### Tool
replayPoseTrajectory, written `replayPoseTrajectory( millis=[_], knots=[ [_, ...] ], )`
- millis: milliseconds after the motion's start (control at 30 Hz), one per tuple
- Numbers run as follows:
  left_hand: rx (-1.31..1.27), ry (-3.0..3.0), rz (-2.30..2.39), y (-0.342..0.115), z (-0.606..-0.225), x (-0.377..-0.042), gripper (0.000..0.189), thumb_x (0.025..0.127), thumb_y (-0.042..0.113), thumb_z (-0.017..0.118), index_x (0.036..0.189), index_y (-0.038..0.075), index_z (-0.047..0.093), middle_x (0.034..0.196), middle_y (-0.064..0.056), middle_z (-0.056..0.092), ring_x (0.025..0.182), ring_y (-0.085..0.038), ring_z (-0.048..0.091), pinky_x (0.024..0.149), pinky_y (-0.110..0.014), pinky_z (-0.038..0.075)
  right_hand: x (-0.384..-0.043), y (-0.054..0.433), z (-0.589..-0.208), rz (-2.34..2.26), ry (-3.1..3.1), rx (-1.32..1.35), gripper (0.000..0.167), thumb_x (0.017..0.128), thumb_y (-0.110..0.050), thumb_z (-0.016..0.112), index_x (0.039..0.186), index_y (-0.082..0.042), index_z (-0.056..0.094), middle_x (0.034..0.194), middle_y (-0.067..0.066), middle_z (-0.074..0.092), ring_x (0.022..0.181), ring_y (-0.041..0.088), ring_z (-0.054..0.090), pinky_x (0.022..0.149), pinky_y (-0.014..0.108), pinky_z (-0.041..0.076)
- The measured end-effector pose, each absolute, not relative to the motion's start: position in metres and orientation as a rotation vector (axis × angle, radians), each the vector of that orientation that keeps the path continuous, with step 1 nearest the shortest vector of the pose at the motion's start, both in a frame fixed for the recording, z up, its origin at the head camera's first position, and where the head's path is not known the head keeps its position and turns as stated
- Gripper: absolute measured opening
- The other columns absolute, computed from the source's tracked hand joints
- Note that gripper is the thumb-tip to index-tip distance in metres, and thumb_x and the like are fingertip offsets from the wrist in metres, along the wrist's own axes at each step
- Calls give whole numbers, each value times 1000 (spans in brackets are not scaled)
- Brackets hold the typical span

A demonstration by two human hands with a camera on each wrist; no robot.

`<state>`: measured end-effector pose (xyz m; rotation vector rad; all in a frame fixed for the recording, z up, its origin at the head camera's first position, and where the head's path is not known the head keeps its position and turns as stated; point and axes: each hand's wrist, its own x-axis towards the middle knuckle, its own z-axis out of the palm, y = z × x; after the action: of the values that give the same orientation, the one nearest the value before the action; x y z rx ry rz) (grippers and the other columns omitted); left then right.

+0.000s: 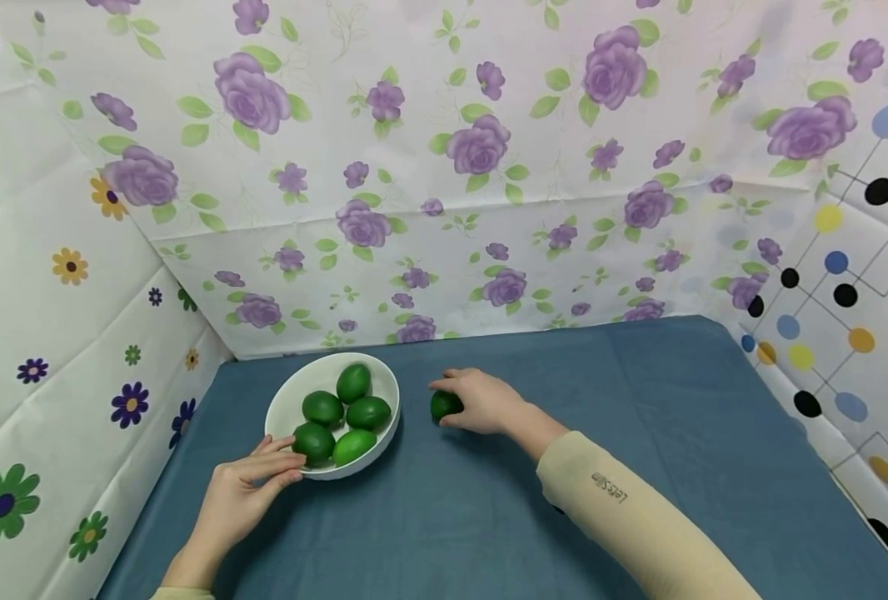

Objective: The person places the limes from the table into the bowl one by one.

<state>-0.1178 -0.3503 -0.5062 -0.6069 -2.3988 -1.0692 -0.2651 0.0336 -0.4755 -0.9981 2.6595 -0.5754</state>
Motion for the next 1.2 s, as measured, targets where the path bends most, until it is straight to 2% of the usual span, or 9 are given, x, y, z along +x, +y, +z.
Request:
replayPoseTrajectory(
  millis=[233, 567, 867, 1200],
  knots=[
    [-563, -2435, -1076, -351, -505, -118, 31, 76, -11, 90, 101, 6, 86, 101, 0, 82, 122, -12, 71, 122, -20, 38, -264, 32, -478, -548, 2652, -976, 63, 101, -29, 80, 158, -20, 56, 167, 17, 43, 150, 37, 46, 118, 54, 48],
    [-604, -2398, -1080, -351, -507, -119, 32, 75, -13, 90, 101, 4, 86, 100, -1, 82, 121, -12, 71, 122, -20, 38, -264, 26, -478, -510, 2712, -976, 53, 101, -19, 79, 152, -17, 62, 160, 14, 52, 147, 35, 50, 119, 52, 48],
    [-601, -2390, -1084, -350, -506, -118, 32, 75, -13, 90, 101, 5, 86, 99, -2, 82, 122, -10, 71, 122, -20, 38, -263, 23, -478, -506, 2737, -923, 51, 99, -19, 82, 147, -20, 65, 154, 9, 58, 138, 32, 58, 110, 48, 55],
    [-622, -2380, -1070, -351, -508, -119, 32, 74, -13, 90, 101, 4, 86, 99, -1, 82, 121, -11, 71, 121, -20, 39, -262, 21, -474, -486, 2726, -912, 51, 99, -19, 82, 147, -20, 64, 153, 8, 59, 136, 31, 59, 108, 48, 56]
  ],
)
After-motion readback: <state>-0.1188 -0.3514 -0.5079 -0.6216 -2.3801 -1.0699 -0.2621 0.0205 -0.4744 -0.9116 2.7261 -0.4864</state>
